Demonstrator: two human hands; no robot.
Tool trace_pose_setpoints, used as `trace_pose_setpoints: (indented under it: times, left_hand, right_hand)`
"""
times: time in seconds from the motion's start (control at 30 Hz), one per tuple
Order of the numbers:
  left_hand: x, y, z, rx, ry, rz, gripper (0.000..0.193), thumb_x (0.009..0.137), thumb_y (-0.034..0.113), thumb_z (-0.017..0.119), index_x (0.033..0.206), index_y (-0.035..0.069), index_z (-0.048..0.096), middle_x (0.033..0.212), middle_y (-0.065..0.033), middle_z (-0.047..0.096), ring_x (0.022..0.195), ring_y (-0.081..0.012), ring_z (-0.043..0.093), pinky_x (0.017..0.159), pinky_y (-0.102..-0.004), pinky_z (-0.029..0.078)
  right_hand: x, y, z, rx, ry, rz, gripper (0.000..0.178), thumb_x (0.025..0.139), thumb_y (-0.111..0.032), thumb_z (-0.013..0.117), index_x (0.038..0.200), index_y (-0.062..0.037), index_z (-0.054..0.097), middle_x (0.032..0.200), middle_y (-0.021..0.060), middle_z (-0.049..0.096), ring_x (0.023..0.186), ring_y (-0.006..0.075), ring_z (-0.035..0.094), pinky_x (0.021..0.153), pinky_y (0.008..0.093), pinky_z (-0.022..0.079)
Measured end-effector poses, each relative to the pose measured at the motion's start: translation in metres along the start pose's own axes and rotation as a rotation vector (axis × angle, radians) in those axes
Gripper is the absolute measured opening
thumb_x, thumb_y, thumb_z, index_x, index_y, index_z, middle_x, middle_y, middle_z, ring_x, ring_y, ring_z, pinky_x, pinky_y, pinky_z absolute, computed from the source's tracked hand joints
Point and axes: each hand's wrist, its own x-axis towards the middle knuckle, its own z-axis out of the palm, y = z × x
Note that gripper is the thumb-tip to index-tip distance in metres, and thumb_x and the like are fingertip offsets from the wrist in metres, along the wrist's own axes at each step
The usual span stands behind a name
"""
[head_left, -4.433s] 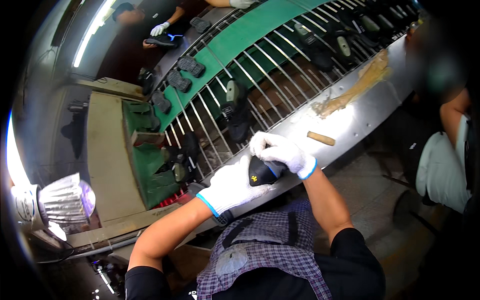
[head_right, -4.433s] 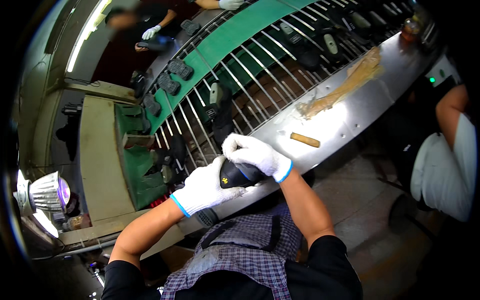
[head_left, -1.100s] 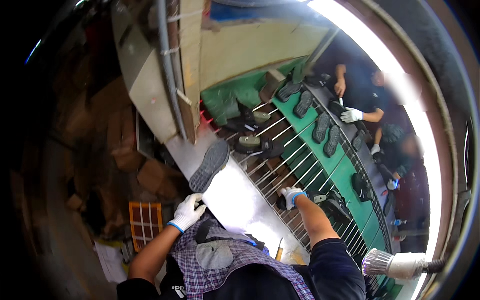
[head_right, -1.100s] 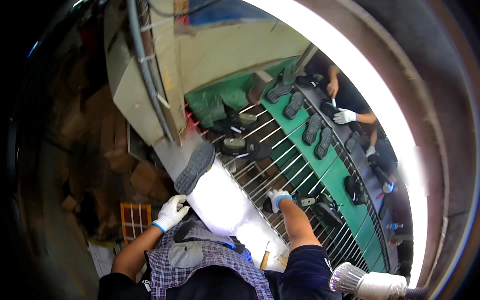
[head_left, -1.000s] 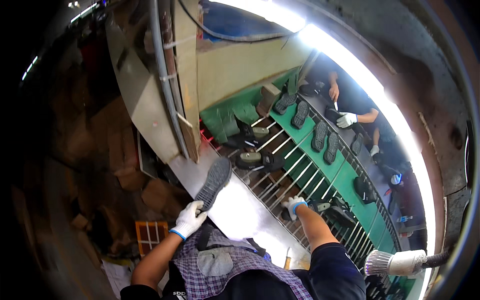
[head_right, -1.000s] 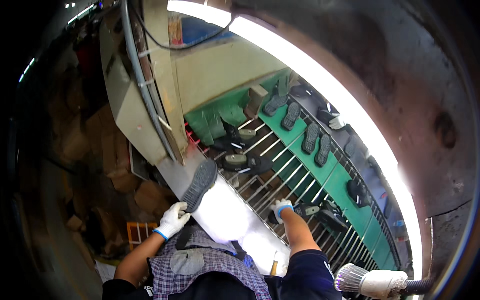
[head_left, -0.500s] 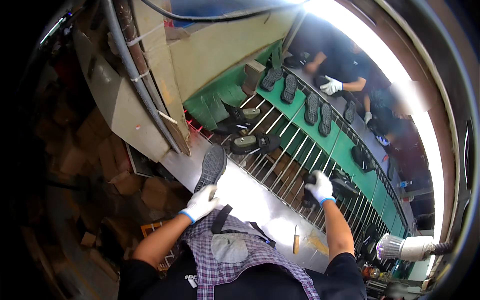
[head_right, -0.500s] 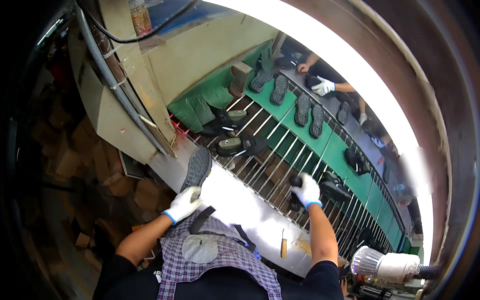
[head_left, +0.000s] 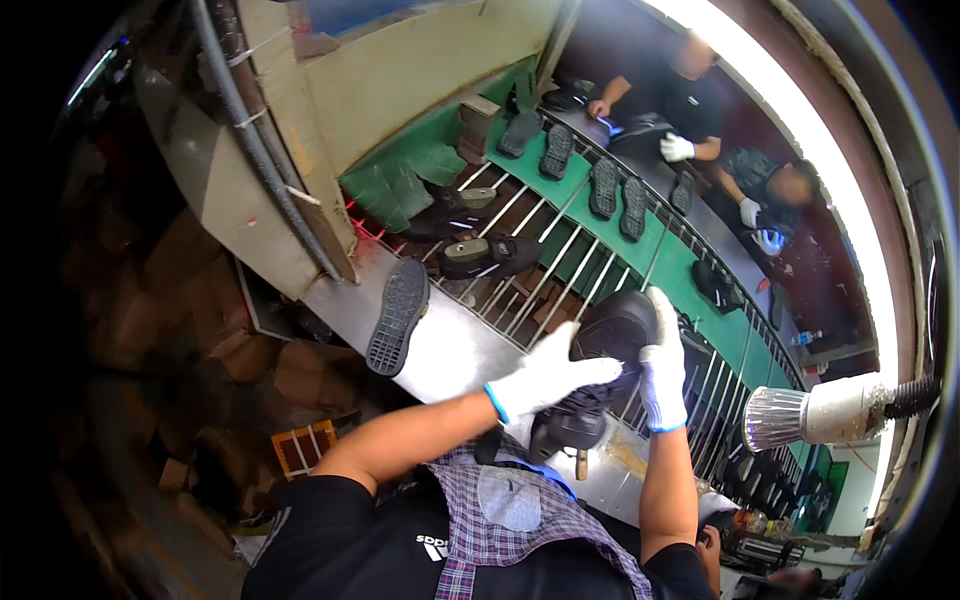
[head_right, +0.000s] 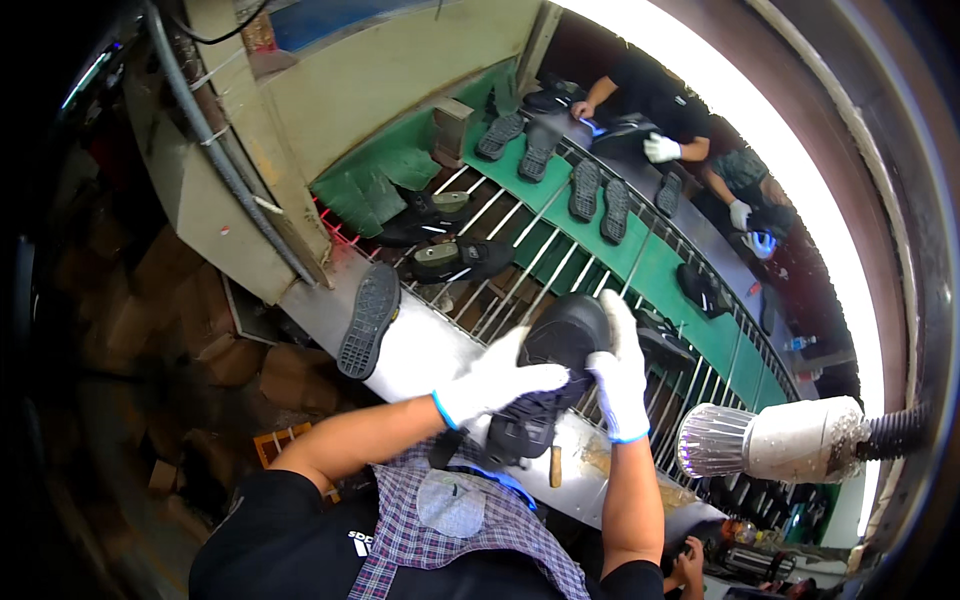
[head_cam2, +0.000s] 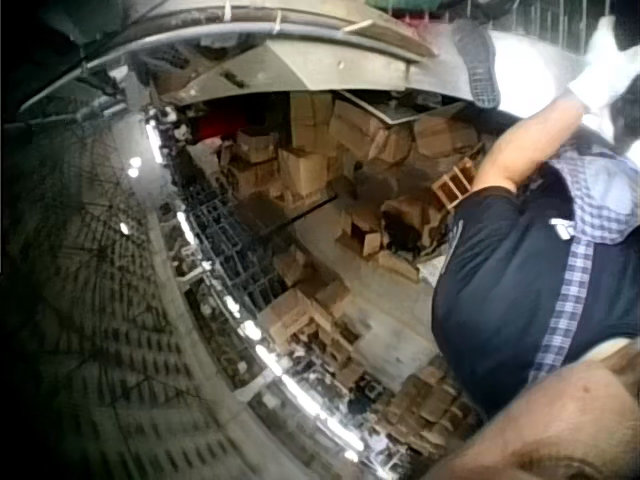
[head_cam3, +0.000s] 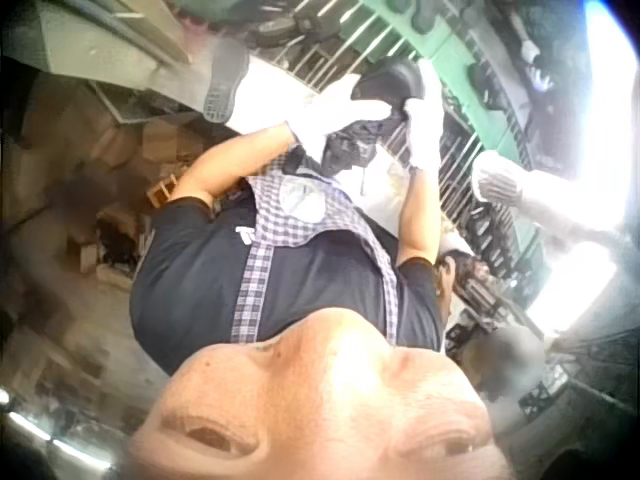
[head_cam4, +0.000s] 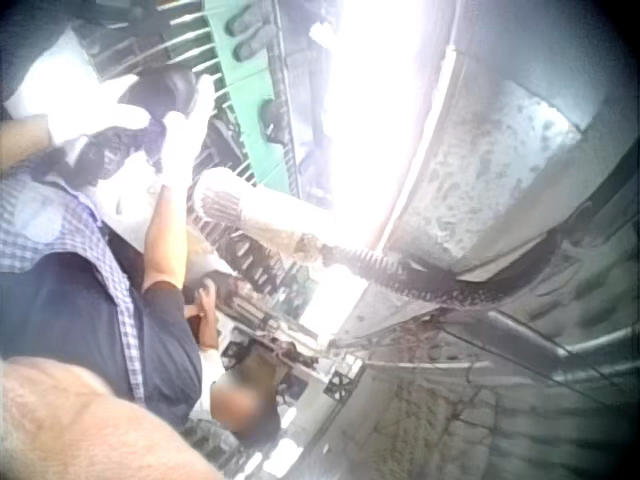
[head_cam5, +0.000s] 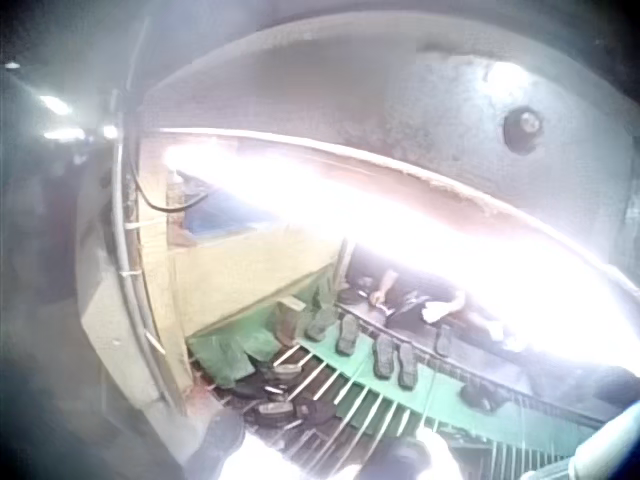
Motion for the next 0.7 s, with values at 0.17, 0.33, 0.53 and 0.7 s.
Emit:
trace_pose_setpoints:
  times: [0.17, 0.33, 0.53, 0.7]
  left_hand:
    - [-0.03, 0.037, 0.022, 0.276, 0.05, -0.206, 0.089, 0.096, 0.038, 0.08, 0.159, -0.003, 0.033, 0.139, -0.0239, 0.063, 0.131, -0.0321, 0.061, 0.115, -0.0437, 0.047]
    - [-0.018, 0.009, -0.095, 0.746, -0.24, 0.307, 0.062, 0.1, 0.032, 0.073, 0.149, -0.002, 0.055, 0.142, -0.022, 0.063, 0.126, -0.031, 0.066, 0.107, -0.0434, 0.054]
    - [0.07, -0.095, -0.301, 1.468, 0.763, 0.129, 0.095, 0.086, 0.05, 0.079, 0.157, 0.003, 0.038, 0.161, -0.0254, 0.039, 0.145, -0.0507, 0.039, 0.121, -0.0588, 0.036]
    - [0.066, -0.089, -0.29, 1.352, 0.519, -0.487, 0.136, 0.066, 0.061, 0.092, 0.168, 0.013, 0.016, 0.164, -0.0264, 0.036, 0.14, -0.0477, 0.05, 0.117, -0.0547, 0.044]
  right_hand:
    - [-0.08, 0.057, 0.004, 0.816, 0.092, 0.646, 0.065, 0.11, -0.042, 0.05, 0.161, -0.0027, 0.043, 0.16, 0.0135, 0.051, 0.145, 0.027, 0.051, 0.125, 0.041, 0.037]
    - [-0.158, 0.084, 0.023, 1.012, 0.179, 0.877, 0.064, 0.112, -0.043, 0.047, 0.162, -0.0034, 0.042, 0.16, 0.0122, 0.05, 0.145, 0.0254, 0.05, 0.125, 0.0402, 0.037]
    - [-0.222, 0.096, 0.058, 1.105, 0.313, 0.975, 0.062, 0.113, -0.043, 0.044, 0.162, -0.0044, 0.041, 0.161, 0.0105, 0.05, 0.145, 0.0235, 0.05, 0.126, 0.0392, 0.036]
    - [-0.269, 0.094, 0.105, 1.18, 0.487, 0.961, 0.061, 0.115, -0.043, 0.041, 0.163, -0.0051, 0.04, 0.162, 0.0091, 0.049, 0.145, 0.022, 0.05, 0.127, 0.0384, 0.036]
